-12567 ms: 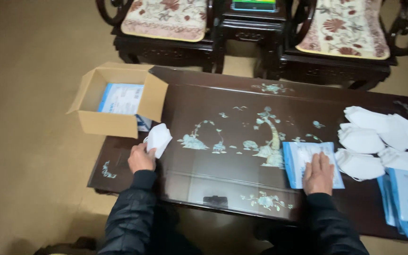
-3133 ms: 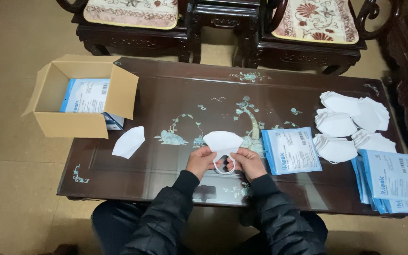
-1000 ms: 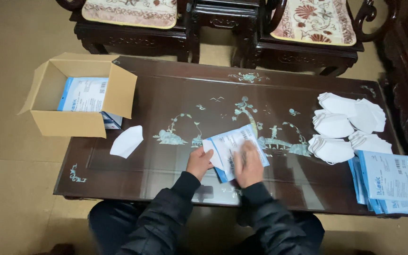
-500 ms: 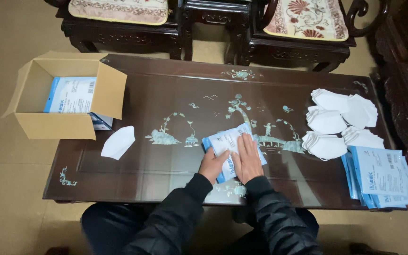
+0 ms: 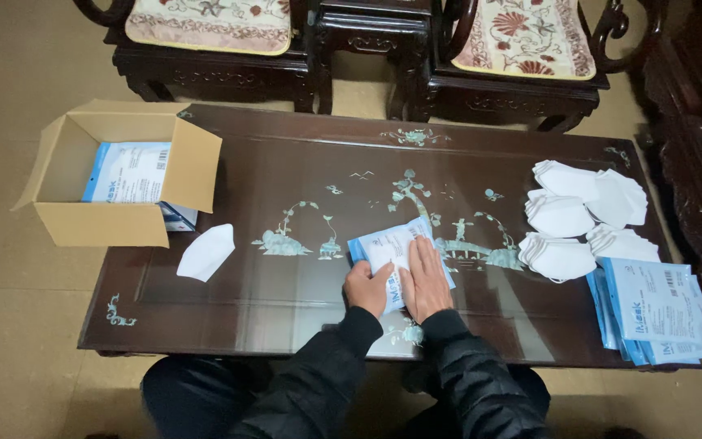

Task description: Packaging individual face masks into blue protective sleeves

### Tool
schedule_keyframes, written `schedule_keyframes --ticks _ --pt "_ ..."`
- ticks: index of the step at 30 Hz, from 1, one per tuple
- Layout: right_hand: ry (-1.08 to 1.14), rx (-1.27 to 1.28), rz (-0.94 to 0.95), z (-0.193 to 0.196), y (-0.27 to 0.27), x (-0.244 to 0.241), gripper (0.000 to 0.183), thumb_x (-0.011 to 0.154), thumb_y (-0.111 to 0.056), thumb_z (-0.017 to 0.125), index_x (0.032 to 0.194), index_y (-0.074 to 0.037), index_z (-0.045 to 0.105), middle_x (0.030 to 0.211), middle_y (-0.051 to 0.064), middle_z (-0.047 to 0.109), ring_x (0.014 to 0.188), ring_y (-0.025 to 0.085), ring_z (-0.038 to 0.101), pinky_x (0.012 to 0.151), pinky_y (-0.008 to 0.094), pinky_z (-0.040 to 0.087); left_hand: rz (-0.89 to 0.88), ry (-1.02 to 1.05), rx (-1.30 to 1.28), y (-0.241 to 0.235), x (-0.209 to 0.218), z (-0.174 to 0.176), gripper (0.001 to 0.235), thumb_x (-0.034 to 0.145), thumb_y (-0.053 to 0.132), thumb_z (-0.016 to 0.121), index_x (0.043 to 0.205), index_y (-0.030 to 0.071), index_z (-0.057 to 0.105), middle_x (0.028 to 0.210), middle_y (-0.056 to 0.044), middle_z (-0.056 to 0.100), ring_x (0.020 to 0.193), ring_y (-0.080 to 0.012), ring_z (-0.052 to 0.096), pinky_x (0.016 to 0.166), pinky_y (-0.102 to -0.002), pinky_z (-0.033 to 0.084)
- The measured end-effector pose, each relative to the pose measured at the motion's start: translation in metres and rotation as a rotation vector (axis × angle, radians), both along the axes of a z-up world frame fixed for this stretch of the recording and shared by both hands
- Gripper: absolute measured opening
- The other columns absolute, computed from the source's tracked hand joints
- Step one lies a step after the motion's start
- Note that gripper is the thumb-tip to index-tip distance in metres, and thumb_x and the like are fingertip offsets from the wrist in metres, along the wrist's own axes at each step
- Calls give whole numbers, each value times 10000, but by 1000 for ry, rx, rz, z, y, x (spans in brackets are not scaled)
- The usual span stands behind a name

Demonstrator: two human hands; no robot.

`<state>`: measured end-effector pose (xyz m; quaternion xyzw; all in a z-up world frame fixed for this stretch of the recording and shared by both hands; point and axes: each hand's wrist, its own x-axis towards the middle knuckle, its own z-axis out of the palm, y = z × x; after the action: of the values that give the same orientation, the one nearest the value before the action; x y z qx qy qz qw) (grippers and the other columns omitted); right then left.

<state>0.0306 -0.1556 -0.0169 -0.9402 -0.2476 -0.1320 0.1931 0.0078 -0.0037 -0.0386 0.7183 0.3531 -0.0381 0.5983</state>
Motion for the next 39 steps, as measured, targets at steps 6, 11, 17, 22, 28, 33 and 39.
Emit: schedule_keyframes --ticks 6,11,17,22,28,33,39 --pt "-94 -55 13 2 2 -2 637 1073 -412 427 1593 -55 338 1657 217 301 1539 384 269 1272 506 183 -93 -74 -38 4 2 1 288 867 357 770 1035 123 753 997 -122 774 1078 -354 707 839 -457 564" --pt "-154 -70 10 7 9 -6 631 1064 -416 429 1547 -12 395 1662 228 303 1555 372 255 1290 496 147 -214 -112 -79 15 8 -1 324 915 370 721 1114 115 733 1089 -116 765 1128 -362 688 894 -477 549" --pt "-157 -53 29 2 10 -5 623 1067 -396 437 1532 16 391 1658 220 315 1540 361 287 1292 466 184 -298 -92 -116 25 7 23 399 910 380 716 1192 98 707 1175 -113 747 1182 -342 669 970 -500 529" --pt "-123 -102 34 -1 5 -3 597 1069 -404 446 1514 -6 438 1621 216 379 1514 347 346 1285 444 224 -123 16 -219 6 11 18 583 865 428 769 1318 82 644 1298 -132 707 1281 -314 621 1045 -475 502" --pt "-105 -114 22 -1 9 -2 600 1058 -430 456 1540 -73 435 1635 198 361 1523 339 330 1276 452 230 -197 -106 -11 27 9 -13 421 865 393 742 1125 62 718 1158 -150 742 1171 -365 664 958 -488 557" --pt "-131 -101 -5 -6 10 1 593 1024 -429 554 1496 -73 498 1597 220 408 1494 362 377 1253 499 271 -72 -316 310 91 -13 -22 303 950 266 713 1193 85 697 1113 -164 766 1079 -356 706 900 -492 600" --pt "-146 -203 -115 -12 -32 20 532 1010 -296 579 1478 -55 506 1601 236 404 1501 392 364 1225 584 260 5 -281 -154 104 -27 -1 232 995 72 669 1216 5 691 1060 -200 734 872 -208 692 718 -349 681"
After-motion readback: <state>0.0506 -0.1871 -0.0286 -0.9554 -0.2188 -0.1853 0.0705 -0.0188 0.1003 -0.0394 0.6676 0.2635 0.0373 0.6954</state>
